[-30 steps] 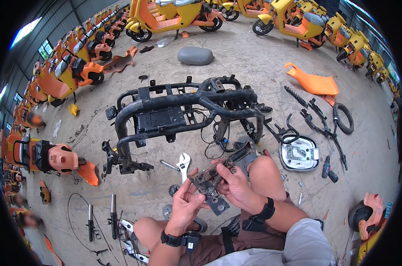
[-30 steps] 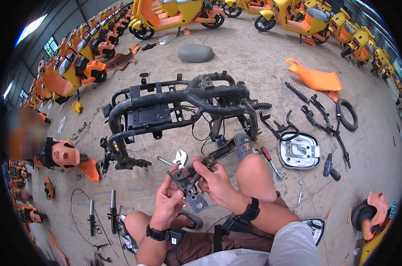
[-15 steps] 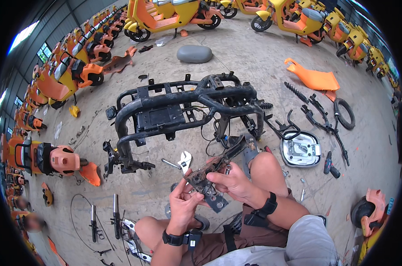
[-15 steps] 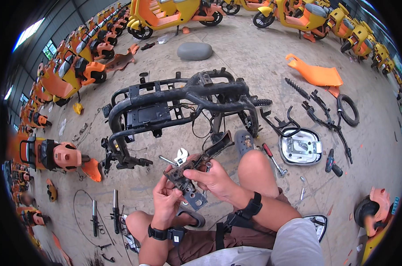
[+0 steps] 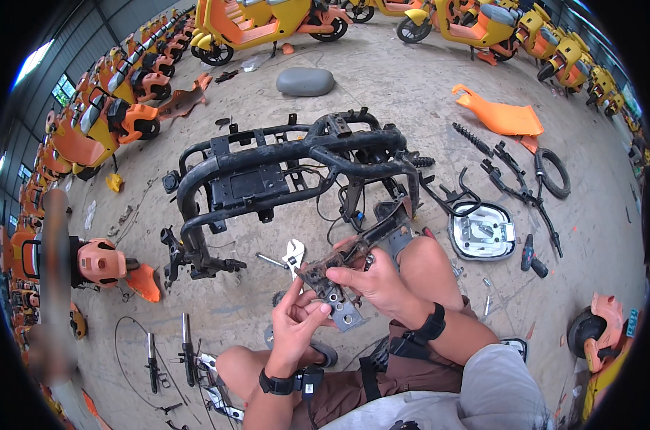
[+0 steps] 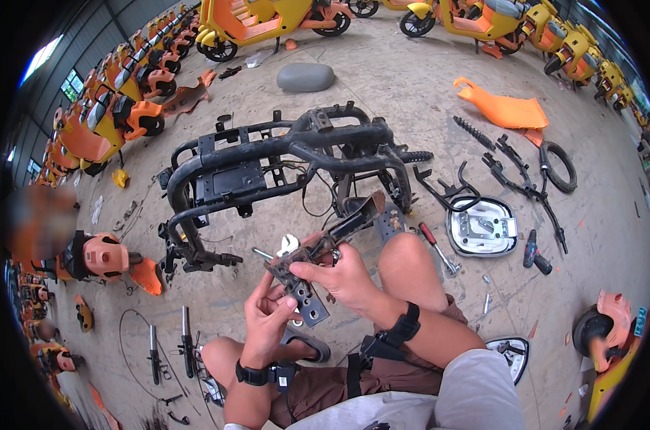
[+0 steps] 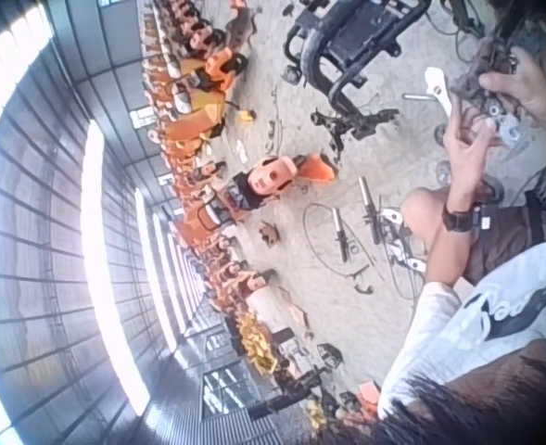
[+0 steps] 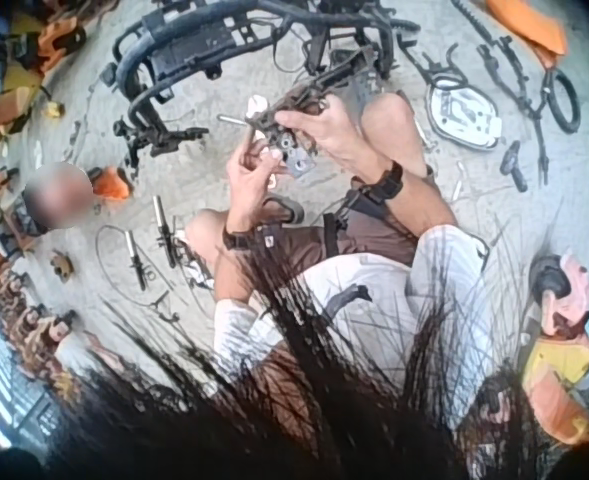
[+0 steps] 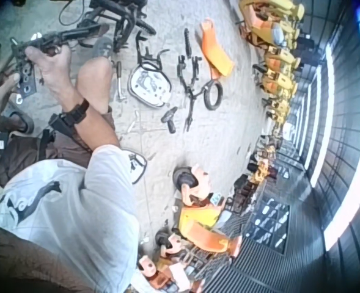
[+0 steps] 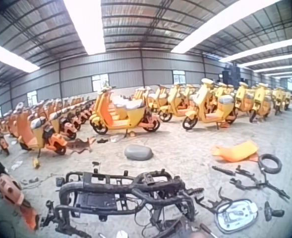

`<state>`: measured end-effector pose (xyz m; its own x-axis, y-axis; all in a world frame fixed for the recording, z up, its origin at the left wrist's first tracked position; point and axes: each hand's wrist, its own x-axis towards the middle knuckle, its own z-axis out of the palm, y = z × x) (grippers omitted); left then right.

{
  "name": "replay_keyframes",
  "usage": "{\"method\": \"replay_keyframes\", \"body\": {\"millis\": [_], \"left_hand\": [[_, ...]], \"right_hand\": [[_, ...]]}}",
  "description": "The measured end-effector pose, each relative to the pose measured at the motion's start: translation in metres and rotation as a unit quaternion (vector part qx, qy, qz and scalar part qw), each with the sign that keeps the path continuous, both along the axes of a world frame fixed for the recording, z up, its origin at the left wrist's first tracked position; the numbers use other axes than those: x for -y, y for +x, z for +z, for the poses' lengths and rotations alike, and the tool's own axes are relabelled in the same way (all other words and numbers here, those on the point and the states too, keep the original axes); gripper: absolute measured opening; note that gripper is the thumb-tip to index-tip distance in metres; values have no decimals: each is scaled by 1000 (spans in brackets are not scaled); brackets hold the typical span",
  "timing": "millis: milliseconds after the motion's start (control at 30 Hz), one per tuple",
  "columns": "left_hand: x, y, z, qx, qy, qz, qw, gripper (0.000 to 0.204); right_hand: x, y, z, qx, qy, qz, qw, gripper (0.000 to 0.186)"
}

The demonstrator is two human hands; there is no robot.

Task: The person assembles or repairs a motorcycle component by hand and using a screwdriver to tighten screws into a metal bracket.

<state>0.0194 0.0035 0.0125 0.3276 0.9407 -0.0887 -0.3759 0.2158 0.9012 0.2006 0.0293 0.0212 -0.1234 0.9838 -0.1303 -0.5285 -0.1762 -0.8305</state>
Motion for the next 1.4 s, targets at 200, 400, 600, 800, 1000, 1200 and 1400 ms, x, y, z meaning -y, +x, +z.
{"method": "replay_keyframes", "body": {"millis": [200, 400, 600, 800, 1000, 1200, 1400], "left_hand": [[-1, -5, 1, -9, -1, -16, 1000, 71], [-2, -2, -4, -72, 8, 36, 997, 65], [-5, 3, -3, -80, -27, 69, 994, 59], [-5, 5, 1, -40, -30, 60, 997, 56], [-5, 4, 3, -61, -10, 44, 997, 55], [-5, -1, -3, -73, -13, 47, 996, 51], [-5, -3, -6, -62, -29, 56, 996, 52]], "right_hand": [[-3, -3, -7, 24, 39, 1, 999, 48], [0, -7, -4, 59, 74, -3, 996, 53], [4, -9, 2, 150, 82, -13, 985, 57], [-2, -6, -11, 36, 72, -13, 997, 52], [-1, -3, -14, 24, 54, 30, 998, 44], [-1, -8, -13, 87, 83, 27, 992, 45], [0, -10, -7, 156, 119, 26, 980, 48]]}}
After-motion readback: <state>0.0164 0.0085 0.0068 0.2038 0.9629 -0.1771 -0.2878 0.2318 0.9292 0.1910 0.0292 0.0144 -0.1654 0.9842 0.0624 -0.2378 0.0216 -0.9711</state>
